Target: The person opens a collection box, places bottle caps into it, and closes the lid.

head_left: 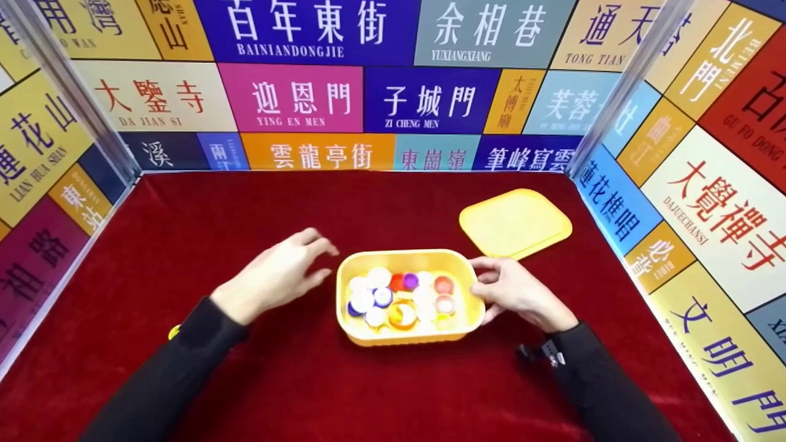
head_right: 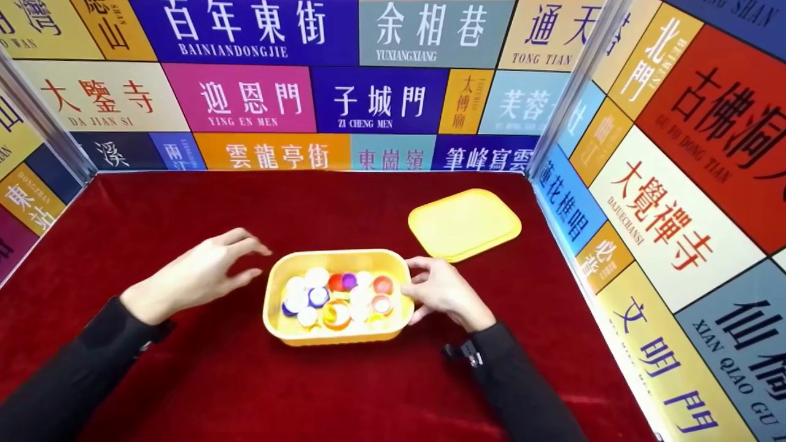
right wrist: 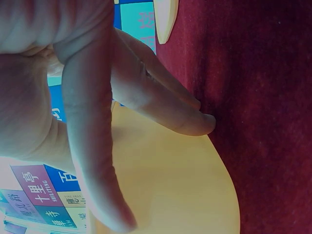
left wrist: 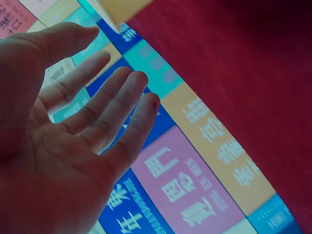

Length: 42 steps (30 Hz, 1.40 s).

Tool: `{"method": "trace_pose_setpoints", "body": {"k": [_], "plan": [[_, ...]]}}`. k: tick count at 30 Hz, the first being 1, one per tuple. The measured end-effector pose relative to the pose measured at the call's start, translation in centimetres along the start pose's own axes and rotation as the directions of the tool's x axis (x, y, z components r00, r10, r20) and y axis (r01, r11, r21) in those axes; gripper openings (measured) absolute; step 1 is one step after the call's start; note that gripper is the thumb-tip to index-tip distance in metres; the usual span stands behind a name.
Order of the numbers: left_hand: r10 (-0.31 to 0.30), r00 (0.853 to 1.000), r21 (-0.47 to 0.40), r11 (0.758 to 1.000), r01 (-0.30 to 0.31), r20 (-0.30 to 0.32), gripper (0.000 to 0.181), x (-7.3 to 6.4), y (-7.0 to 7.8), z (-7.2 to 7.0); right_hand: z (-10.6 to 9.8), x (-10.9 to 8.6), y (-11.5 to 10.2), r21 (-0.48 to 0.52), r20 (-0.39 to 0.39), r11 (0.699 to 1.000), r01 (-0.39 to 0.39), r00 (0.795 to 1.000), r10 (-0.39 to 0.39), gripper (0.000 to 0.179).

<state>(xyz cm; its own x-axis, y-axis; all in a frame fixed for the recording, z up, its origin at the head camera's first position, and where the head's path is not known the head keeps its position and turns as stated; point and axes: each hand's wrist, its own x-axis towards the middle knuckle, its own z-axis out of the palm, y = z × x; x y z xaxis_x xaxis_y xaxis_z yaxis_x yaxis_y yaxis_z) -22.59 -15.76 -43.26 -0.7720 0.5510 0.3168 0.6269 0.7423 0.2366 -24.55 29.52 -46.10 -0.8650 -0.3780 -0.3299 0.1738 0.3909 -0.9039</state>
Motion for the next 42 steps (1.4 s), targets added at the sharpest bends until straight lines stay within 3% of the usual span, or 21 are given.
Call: {"method": "trace_pose_setpoints", "body": {"k": [12, 21, 29, 42], "plan": [[-0.135, 0.99, -0.002, 0.991, 0.135, 0.029, 0.031, -6.8, -3.7, -0.9, -0.2, -0.2, 0.0, 0.004, 0.003, 1.0, 0.007, 1.0, -0.007, 0.06], [-0.242, 0.966, -0.016, 0.97, 0.244, 0.096, 0.034, -11.3, -5.6, -1.3, -0.2, -0.2, -0.1, 0.003, 0.001, 1.0, 0.009, 1.0, -0.009, 0.06], [-0.263, 0.96, -0.036, 0.963, 0.267, 0.095, 0.029, -12.9, -6.5, -1.3, -0.1, -0.1, -0.1, -0.001, -0.011, 1.0, -0.002, 1.0, 0.002, 0.06], [-0.274, 0.957, -0.045, 0.959, 0.279, 0.096, 0.021, -12.9, -6.5, -1.1, -0.1, 0.0, 0.3, 0.014, 0.004, 1.0, 0.013, 1.0, -0.013, 0.059]]}}
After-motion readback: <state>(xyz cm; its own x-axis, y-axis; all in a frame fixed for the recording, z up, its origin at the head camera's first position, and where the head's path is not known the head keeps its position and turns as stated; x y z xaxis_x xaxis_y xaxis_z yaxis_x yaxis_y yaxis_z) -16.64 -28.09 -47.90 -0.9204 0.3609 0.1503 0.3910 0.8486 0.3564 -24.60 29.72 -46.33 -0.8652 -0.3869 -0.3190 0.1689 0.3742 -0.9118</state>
